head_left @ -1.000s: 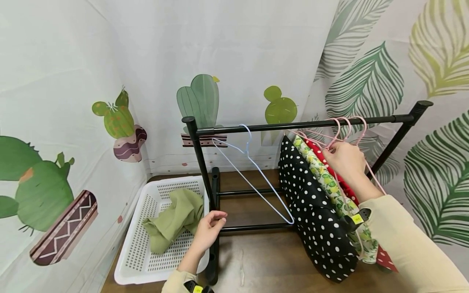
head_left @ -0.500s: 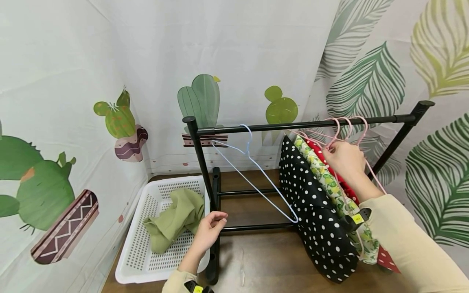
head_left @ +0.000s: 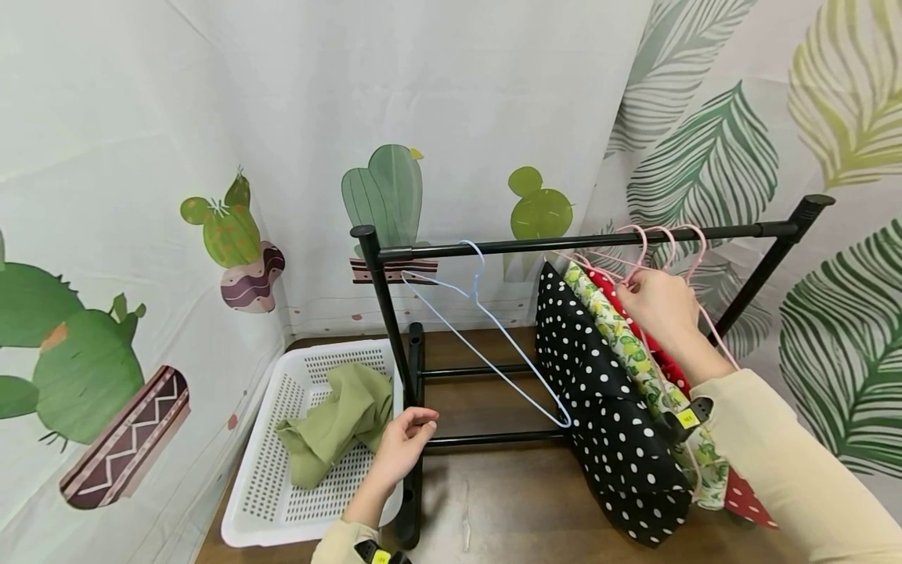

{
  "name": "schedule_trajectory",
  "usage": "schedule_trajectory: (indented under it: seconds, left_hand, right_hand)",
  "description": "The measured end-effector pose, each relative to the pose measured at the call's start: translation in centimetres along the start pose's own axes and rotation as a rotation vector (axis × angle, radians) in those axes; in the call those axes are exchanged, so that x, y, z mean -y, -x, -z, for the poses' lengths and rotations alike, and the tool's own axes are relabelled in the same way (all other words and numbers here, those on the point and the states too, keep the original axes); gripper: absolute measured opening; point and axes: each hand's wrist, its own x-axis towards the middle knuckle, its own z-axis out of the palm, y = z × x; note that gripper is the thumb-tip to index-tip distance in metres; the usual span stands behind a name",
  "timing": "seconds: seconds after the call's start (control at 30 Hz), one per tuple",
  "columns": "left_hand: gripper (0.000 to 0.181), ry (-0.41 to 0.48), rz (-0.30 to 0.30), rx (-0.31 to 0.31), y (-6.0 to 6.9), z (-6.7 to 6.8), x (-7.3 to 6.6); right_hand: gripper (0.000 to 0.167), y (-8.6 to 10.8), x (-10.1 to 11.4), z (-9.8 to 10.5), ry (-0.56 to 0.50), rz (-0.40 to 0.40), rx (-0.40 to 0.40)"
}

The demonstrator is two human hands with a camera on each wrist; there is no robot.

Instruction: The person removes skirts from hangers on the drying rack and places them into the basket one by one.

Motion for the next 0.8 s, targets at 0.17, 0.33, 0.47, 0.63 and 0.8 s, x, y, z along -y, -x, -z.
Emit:
schedule_trajectory:
  seconds: [0.17, 0.33, 0.47, 0.63, 0.8]
  left_hand:
    - [0.024, 0.008, -0.01, -0.01, -0.3, -0.1, 1.2]
    - [0.026, 0.004, -0.016, -0.031, -0.8, -0.3, 2.7]
    - [0.023, 0.0, -0.024, -0.048, -0.9, -0.3, 2.8]
    - [0.021, -0.001, -0.03, -0.063, -1.1, -0.4, 2.8]
    - [0.021, -0.004, -0.03, -0.061, -1.4, -0.7, 2.5]
  right_hand:
    - [0.037, -0.1, 0.1, -0.1, 0.005, 0.015, 0.012]
    - [0.038, -0.2, 0.4, -0.2, 0.001, 0.039, 0.006]
    - [0.038, -0.2, 0.7, -0.2, 0.0, 0.068, -0.01]
    - [0.038, -0.3, 1.1, 0.0, 0.0, 0.109, -0.015]
    - [0.041, -0.3, 1.5, 0.3, 0.004, 0.153, -0.012]
